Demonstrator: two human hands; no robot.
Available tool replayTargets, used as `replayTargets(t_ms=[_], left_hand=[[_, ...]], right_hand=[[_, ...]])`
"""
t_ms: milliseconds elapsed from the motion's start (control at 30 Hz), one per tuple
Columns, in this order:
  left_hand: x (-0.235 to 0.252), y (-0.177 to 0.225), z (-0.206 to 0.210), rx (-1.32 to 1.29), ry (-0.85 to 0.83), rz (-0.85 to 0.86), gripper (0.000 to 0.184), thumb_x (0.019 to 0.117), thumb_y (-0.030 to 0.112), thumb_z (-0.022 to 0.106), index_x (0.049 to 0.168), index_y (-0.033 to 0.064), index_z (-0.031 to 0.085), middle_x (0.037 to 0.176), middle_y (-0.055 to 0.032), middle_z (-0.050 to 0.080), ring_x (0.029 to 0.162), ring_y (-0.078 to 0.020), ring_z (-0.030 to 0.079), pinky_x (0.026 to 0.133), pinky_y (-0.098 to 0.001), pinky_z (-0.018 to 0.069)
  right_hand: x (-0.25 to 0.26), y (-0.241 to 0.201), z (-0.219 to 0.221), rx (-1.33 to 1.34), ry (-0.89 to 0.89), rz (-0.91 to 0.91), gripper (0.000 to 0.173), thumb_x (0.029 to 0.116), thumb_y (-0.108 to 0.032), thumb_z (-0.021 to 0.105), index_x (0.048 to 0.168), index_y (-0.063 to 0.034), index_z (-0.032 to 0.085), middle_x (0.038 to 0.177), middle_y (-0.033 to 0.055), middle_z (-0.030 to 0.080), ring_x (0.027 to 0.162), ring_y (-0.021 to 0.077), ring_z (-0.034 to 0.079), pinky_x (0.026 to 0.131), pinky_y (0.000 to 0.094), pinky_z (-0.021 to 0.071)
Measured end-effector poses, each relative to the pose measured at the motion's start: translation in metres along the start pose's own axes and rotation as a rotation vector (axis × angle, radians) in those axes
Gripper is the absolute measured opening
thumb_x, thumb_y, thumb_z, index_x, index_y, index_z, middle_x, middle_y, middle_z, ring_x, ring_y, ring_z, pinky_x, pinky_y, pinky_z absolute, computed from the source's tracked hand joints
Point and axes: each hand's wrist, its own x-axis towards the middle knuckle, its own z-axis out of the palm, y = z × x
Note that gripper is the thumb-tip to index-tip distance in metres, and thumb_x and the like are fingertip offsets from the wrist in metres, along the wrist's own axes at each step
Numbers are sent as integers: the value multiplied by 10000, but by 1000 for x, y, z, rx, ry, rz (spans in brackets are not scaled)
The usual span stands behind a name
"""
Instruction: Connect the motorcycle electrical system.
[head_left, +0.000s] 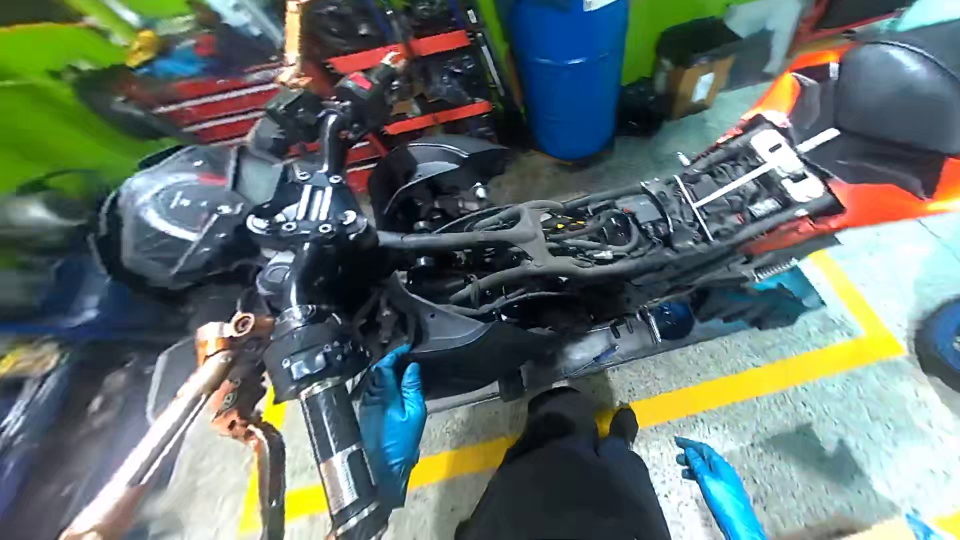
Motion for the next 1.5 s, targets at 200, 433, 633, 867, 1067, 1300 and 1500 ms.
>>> replayTargets(t_ms=[200,433,633,867,1067,1300,1500], left_hand=[[-7,12,18,87,129,-116,518,1048,299,347,1361,-61,548,1391,-272,571,1339,-415,522,1153,-561,385],[-14,24,37,106,296,-170,529,1031,303,371,1338,-87,555,1417,-279,561,1377,-411,501,1170,-544,369],[-39,81,56,144,534,-121,461,987,242,509,1291,-102,549,1318,-312,604,1326,-386,548,1148,-483,415],[-84,182,120,106,394,-166,357,1038,291,471,1209,44,665,1188,-167,718,1210,-275,647,1060,-447,499],[-120,243,156,91,7,-279,339,1005,156,511,1215,-48,682,1196,-241,711,1160,-411,666,1051,-546,484],[-129,243,171,53,-105,-478,326,1014,124,509,1232,-52,676,1197,-237,707,1158,-434,655,1040,-571,485],[-119,238,172,139,-61,-427,337,1012,179,494,1205,14,715,1158,-163,741,1117,-353,689,994,-516,520]], right_hand=[[44,-34,-53,-207,-141,25,350,1074,-177,452,1318,-21,647,1107,166,727,941,269,723,867,459,586],[69,-94,-65,-810,-423,-159,369,1049,-292,503,1318,-121,690,1319,127,682,1259,283,625,1104,546,455],[136,-157,-62,-646,-570,-142,335,1053,-262,509,1291,-107,686,1165,89,725,1043,190,693,952,441,553],[215,-249,-57,-522,-703,-203,309,1071,-183,488,1284,-40,661,1088,96,726,883,149,700,805,343,587],[265,-264,-71,-510,-700,-191,307,1076,-204,488,1272,-52,669,1068,86,732,913,150,709,853,353,589],[254,-273,-77,-945,-659,-725,369,1049,-307,457,1308,-214,703,1242,52,713,1179,208,658,1044,456,497],[288,-288,-46,-821,-316,-1418,368,943,-210,605,1290,-148,713,1196,100,723,1153,283,677,1000,492,545]])
